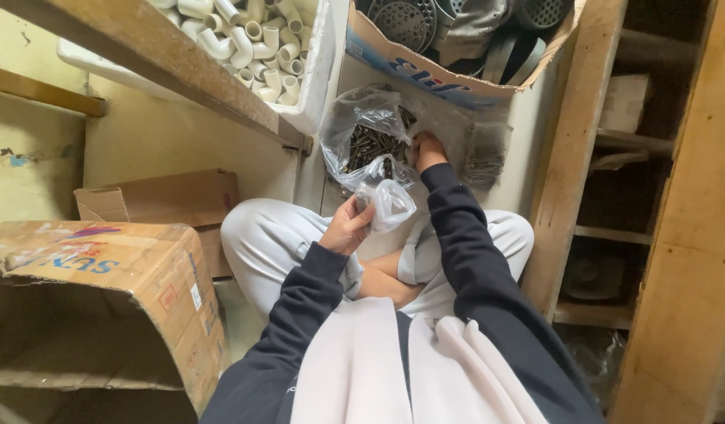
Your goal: The person sits on the floor and repeatedly picks individual screws from a large plastic bag, placing them into a smaller clear plastic bag held in the other hand. The person continues this sorting process throughout the clip.
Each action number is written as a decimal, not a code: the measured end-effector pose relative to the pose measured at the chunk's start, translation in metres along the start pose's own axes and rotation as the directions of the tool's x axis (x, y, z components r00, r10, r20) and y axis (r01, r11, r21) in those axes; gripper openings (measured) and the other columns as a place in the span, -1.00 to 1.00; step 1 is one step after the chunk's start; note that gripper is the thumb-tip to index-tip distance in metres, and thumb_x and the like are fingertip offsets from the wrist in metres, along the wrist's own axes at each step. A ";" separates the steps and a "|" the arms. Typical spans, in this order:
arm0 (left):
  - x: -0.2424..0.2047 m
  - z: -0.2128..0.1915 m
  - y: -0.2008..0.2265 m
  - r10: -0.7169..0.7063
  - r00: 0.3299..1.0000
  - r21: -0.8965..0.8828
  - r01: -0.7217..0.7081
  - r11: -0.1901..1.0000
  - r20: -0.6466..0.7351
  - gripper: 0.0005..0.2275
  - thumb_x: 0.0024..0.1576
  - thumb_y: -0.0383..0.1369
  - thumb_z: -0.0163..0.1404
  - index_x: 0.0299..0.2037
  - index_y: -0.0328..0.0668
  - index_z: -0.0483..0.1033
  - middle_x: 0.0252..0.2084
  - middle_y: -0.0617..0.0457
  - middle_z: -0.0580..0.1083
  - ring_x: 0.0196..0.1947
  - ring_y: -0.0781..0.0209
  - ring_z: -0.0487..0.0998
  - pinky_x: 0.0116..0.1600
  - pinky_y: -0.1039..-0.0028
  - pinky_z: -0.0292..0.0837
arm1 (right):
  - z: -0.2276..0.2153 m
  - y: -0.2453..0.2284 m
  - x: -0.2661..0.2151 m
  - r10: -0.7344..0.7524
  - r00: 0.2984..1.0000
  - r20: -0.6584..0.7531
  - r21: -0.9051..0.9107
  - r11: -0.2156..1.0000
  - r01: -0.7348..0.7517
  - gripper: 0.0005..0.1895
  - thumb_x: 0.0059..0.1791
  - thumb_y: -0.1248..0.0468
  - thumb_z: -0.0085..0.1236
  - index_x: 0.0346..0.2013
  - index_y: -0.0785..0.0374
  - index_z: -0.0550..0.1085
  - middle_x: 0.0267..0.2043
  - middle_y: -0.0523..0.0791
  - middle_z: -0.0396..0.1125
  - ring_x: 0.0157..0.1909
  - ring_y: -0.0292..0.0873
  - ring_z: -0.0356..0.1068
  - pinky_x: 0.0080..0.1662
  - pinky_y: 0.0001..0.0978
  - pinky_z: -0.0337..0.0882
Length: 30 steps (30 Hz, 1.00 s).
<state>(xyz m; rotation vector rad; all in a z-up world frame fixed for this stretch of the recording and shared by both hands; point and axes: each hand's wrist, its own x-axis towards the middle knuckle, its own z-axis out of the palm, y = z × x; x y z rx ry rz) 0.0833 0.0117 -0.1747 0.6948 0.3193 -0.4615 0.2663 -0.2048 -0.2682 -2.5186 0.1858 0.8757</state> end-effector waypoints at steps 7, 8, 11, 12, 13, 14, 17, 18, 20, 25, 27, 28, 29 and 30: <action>-0.026 0.036 0.027 0.007 0.996 0.079 0.001 0.997 -0.092 -0.69 0.17 -0.45 0.16 0.08 -0.17 0.38 0.01 0.01 0.55 -0.08 0.23 0.61 -0.02 0.38 0.64 | 0.018 0.077 0.029 -0.273 0.949 -0.160 -0.109 0.960 0.258 -0.70 0.00 0.36 0.12 0.04 0.21 0.50 -0.18 0.05 0.43 -0.06 0.11 0.51 -0.05 -0.04 0.57; -0.024 0.027 0.017 0.019 0.993 0.112 -0.006 0.994 -0.116 -0.68 0.14 -0.47 0.19 0.07 -0.17 0.40 -0.03 0.02 0.55 -0.11 0.22 0.62 -0.04 0.36 0.66 | 0.021 0.082 0.029 -0.292 0.949 -0.123 -0.179 0.947 0.268 -0.79 -0.01 0.35 0.17 -0.07 0.22 0.56 -0.20 0.06 0.47 -0.09 0.10 0.53 -0.08 -0.06 0.58; -0.024 0.020 0.006 0.070 0.985 0.179 -0.041 0.983 -0.156 -0.69 0.10 -0.47 0.25 0.01 -0.20 0.46 -0.12 0.03 0.57 -0.19 0.22 0.63 -0.10 0.36 0.68 | 0.019 0.091 0.023 -0.305 0.946 -0.106 -0.201 0.939 0.280 -0.87 -0.02 0.34 0.24 -0.18 0.19 0.62 -0.23 0.04 0.53 -0.12 0.07 0.56 -0.10 -0.13 0.58; -0.028 0.021 0.005 0.099 0.979 0.210 -0.060 0.976 -0.179 -0.71 0.08 -0.46 0.27 -0.03 -0.23 0.50 -0.17 0.02 0.58 -0.24 0.24 0.62 -0.14 0.39 0.68 | 0.018 0.092 0.018 -0.295 0.948 -0.118 -0.151 0.949 0.276 -0.87 -0.03 0.35 0.25 -0.18 0.15 0.63 -0.23 0.01 0.53 -0.10 0.03 0.56 -0.10 -0.17 0.57; -0.032 0.024 0.007 0.106 0.979 0.210 -0.068 0.975 -0.177 -0.71 0.08 -0.46 0.27 -0.03 -0.23 0.50 -0.17 0.02 0.58 -0.24 0.24 0.62 -0.14 0.39 0.68 | 0.013 0.092 0.012 -0.301 0.946 -0.122 -0.154 0.947 0.281 -0.87 -0.03 0.35 0.25 -0.18 0.15 0.63 -0.23 0.01 0.53 -0.10 0.03 0.56 -0.10 -0.17 0.57; -0.036 0.028 0.008 0.144 0.976 0.244 -0.102 0.965 -0.164 -0.70 0.04 -0.48 0.30 -0.05 -0.22 0.53 -0.22 0.04 0.58 -0.26 0.28 0.63 -0.15 0.44 0.68 | 0.009 0.092 0.005 -0.306 0.939 -0.158 -0.175 0.944 0.279 -0.86 -0.01 0.33 0.25 -0.16 0.11 0.61 -0.22 0.00 0.49 -0.10 0.01 0.55 -0.09 -0.21 0.58; -0.061 0.068 0.032 0.209 0.967 0.248 -0.170 0.954 -0.143 -0.71 0.02 -0.50 0.31 -0.07 -0.24 0.57 -0.26 0.02 0.59 -0.27 0.29 0.63 -0.16 0.45 0.68 | -0.023 0.069 -0.041 -0.375 0.890 -0.260 -0.194 0.923 0.333 -0.85 0.01 0.37 0.23 -0.15 0.08 0.56 -0.21 -0.05 0.43 -0.09 -0.03 0.52 -0.08 -0.25 0.56; -0.073 0.086 0.043 0.229 0.963 0.218 -0.195 0.956 -0.141 -0.73 0.04 -0.51 0.29 -0.07 -0.26 0.58 -0.24 -0.02 0.59 -0.26 0.27 0.63 -0.17 0.42 0.68 | -0.036 0.059 -0.063 -0.428 0.845 -0.320 -0.192 0.903 0.385 -0.83 0.02 0.42 0.22 -0.16 0.09 0.52 -0.21 -0.09 0.42 -0.10 -0.06 0.51 -0.06 -0.25 0.53; -0.082 0.094 0.048 0.237 0.964 0.188 -0.212 0.959 -0.119 -0.72 0.06 -0.50 0.27 -0.03 -0.24 0.56 -0.23 -0.02 0.59 -0.23 0.23 0.64 -0.15 0.39 0.69 | -0.050 0.045 -0.085 -0.450 0.812 -0.372 -0.211 0.893 0.398 -0.85 0.03 0.41 0.21 -0.16 0.10 0.51 -0.20 -0.11 0.41 -0.11 -0.07 0.51 -0.07 -0.26 0.54; -0.099 0.091 0.044 0.236 0.967 0.117 -0.225 0.967 -0.093 -0.76 0.19 -0.40 0.16 0.03 -0.25 0.51 -0.17 -0.01 0.54 -0.16 0.15 0.64 -0.09 0.32 0.68 | -0.083 0.027 -0.145 -0.523 0.679 -0.515 -0.189 0.842 0.506 -0.85 0.03 0.43 0.23 -0.17 0.13 0.52 -0.24 -0.13 0.39 -0.14 -0.08 0.49 -0.09 -0.29 0.55; -0.085 0.060 0.021 0.276 0.957 0.190 -0.255 0.948 -0.093 -0.75 0.20 -0.34 0.17 0.04 -0.21 0.53 -0.18 0.03 0.56 -0.17 0.20 0.65 -0.10 0.35 0.68 | -0.107 0.008 -0.201 -0.565 0.602 -0.564 -0.152 0.788 0.597 -0.84 0.04 0.39 0.28 -0.18 0.02 0.56 -0.24 -0.20 0.43 -0.12 -0.14 0.48 -0.08 -0.39 0.51; -0.089 0.061 0.022 0.277 0.956 0.188 -0.256 0.948 -0.098 -0.75 0.20 -0.34 0.17 0.04 -0.21 0.53 -0.18 0.03 0.56 -0.17 0.20 0.65 -0.10 0.35 0.68 | -0.119 -0.008 -0.237 -0.568 0.603 -0.560 -0.151 0.786 0.599 -0.84 0.04 0.39 0.28 -0.18 0.02 0.56 -0.24 -0.20 0.43 -0.12 -0.14 0.48 -0.08 -0.39 0.51; -0.092 0.063 0.022 0.308 0.945 0.212 -0.282 0.936 -0.104 -0.78 0.19 -0.38 0.18 0.01 -0.22 0.55 -0.22 0.04 0.57 -0.21 0.23 0.64 -0.12 0.38 0.67 | -0.131 -0.023 -0.273 -0.564 0.563 -0.604 -0.028 0.721 0.692 -0.82 0.04 0.47 0.25 -0.16 0.12 0.59 -0.22 -0.12 0.46 -0.17 -0.14 0.51 -0.11 -0.39 0.53; -0.095 0.065 0.023 0.339 0.934 0.235 -0.307 0.922 -0.110 -0.80 0.18 -0.41 0.19 -0.03 -0.23 0.58 -0.26 0.04 0.57 -0.24 0.26 0.64 -0.13 0.40 0.66 | -0.144 -0.038 -0.309 -0.549 0.526 -0.650 0.090 0.632 0.770 -0.79 0.04 0.56 0.23 -0.14 0.21 0.61 -0.20 -0.05 0.49 -0.22 -0.14 0.53 -0.14 -0.39 0.55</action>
